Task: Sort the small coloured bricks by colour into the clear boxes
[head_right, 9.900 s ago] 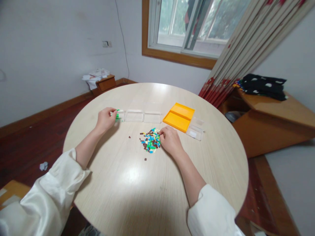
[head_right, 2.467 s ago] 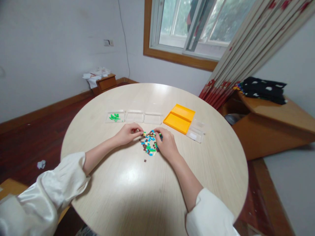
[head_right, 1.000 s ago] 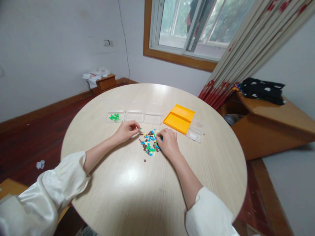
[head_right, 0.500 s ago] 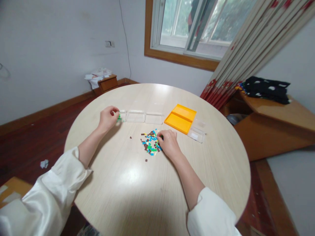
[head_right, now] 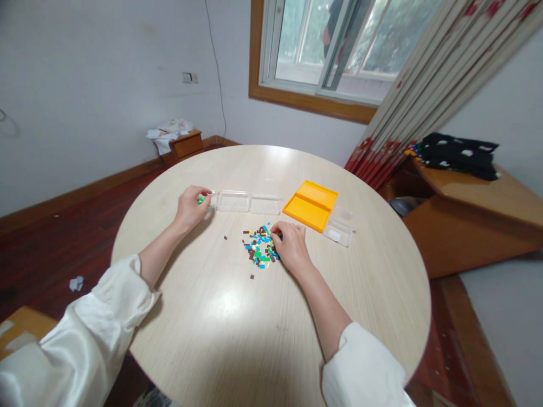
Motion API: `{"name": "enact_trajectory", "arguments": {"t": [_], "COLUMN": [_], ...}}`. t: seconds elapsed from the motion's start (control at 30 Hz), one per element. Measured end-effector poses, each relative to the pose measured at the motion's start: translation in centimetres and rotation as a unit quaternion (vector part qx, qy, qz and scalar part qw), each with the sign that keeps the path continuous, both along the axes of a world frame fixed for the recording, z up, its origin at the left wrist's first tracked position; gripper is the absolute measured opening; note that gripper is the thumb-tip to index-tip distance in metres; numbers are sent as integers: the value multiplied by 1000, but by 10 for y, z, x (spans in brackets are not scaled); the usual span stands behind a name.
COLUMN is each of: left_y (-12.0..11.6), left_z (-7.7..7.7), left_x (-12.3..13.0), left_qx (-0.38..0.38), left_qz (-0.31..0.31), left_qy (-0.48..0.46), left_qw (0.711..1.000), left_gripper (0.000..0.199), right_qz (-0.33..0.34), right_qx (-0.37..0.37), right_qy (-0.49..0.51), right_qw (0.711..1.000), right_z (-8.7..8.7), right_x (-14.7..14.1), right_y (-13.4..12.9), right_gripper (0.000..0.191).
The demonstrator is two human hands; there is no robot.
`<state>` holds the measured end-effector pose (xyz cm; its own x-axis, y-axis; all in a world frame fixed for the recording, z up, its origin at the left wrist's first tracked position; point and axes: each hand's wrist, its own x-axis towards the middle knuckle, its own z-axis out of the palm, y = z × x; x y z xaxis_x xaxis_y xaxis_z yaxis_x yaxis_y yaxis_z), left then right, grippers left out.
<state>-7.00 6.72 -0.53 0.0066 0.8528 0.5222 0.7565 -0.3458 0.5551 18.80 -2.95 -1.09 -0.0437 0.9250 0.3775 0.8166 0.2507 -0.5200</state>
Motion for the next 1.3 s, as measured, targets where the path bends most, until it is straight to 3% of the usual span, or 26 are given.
{"name": "enact_trajectory", "arguments": {"t": [0.2, 0.37, 0.6, 0.77, 0.87, 0.97, 1.13, 1.3], "left_y": [-28, -47, -58, -59, -55, -45, -15, 5], "left_z": [-1, -6, -8, -7, -3, 1, 4, 2], "left_x": [36, 59, 71, 70, 64, 51, 19, -12], "left_qx": [41, 55, 63, 75, 69, 55, 0, -25], "left_qz": [-196, -316, -362, -364, -325, -221, -34, 82], "left_qy": [-19, -16, 6, -2, -7, -15, 19, 75], "left_qw": [980, 947, 930, 928, 943, 974, 999, 993], "left_gripper": [8, 12, 10, 9, 8, 7, 7, 13], "right_qz": [4, 23, 57, 60, 40, 17, 42, 34], "right_qx": [-4, -40, -101, -103, -56, 8, -4, -28], "right_qy": [147, 308, 432, 413, 297, 122, -19, -55], "right_qw": [989, 950, 894, 903, 952, 992, 999, 998], "right_z": [2, 3, 0, -1, -2, -4, -10, -11], "right_x": [-4, -12, -20, -18, -11, -4, -1, -2], "right_y": [0, 0, 0, 0, 0, 1, 2, 1], "right_gripper": [6, 14, 27, 21, 11, 23, 30, 30]}}
